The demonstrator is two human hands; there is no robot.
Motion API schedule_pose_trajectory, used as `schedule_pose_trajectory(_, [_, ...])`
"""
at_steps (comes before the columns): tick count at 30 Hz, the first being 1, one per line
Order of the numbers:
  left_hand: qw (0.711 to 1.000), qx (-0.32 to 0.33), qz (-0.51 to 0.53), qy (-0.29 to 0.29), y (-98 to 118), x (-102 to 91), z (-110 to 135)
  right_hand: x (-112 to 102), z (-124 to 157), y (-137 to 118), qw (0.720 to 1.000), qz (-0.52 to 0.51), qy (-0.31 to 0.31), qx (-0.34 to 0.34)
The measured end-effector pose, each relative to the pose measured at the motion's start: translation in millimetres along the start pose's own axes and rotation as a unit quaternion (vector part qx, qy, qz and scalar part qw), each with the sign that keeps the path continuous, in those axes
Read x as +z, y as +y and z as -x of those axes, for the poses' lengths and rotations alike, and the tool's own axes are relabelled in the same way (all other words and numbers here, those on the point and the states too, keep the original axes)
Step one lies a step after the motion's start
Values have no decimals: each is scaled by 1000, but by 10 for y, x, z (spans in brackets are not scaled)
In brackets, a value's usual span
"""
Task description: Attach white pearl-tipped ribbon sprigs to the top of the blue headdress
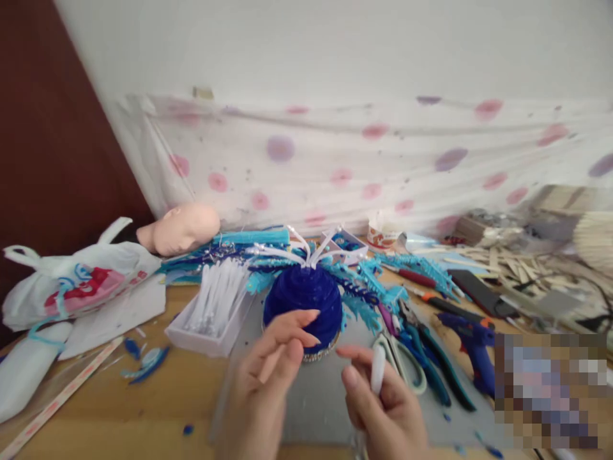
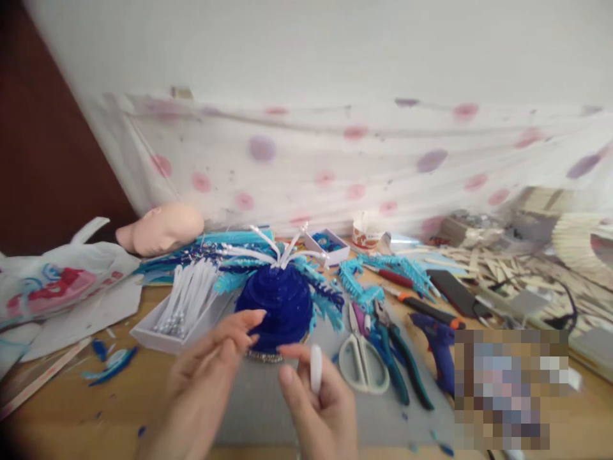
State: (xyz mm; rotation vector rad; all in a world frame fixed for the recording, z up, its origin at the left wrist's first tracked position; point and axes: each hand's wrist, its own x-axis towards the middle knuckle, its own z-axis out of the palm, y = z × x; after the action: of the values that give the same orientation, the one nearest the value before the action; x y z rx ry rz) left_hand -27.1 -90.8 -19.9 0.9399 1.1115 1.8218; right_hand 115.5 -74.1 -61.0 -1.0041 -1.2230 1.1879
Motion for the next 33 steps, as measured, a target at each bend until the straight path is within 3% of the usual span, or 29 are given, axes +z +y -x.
schedule_pose_trajectory(3, [971,-135,195,-10,-315,146,364,81,41,-127,1000,7,-8,-30])
schedule_pose_trajectory(6, [954,-174,243,0,-426,190,423,117,94,-157,998,28,-7,-52])
schedule_pose_trajectory(14, [968,-161,188,-26,-478,91,415,190,75,-133,993,42,75,-85])
schedule_pose_trajectory(21, [993,-102,62,-21,-439,17,390,142,42,-105,986,88,48,-131])
schedule_pose_trajectory(27, [995,-84,39,-45,-480,-42,328,144,10,-93,989,101,21,-101])
schedule_pose_trajectory(33, [997,-43,-4,-66,-518,-88,286,128,-13,-114,978,130,-6,-165])
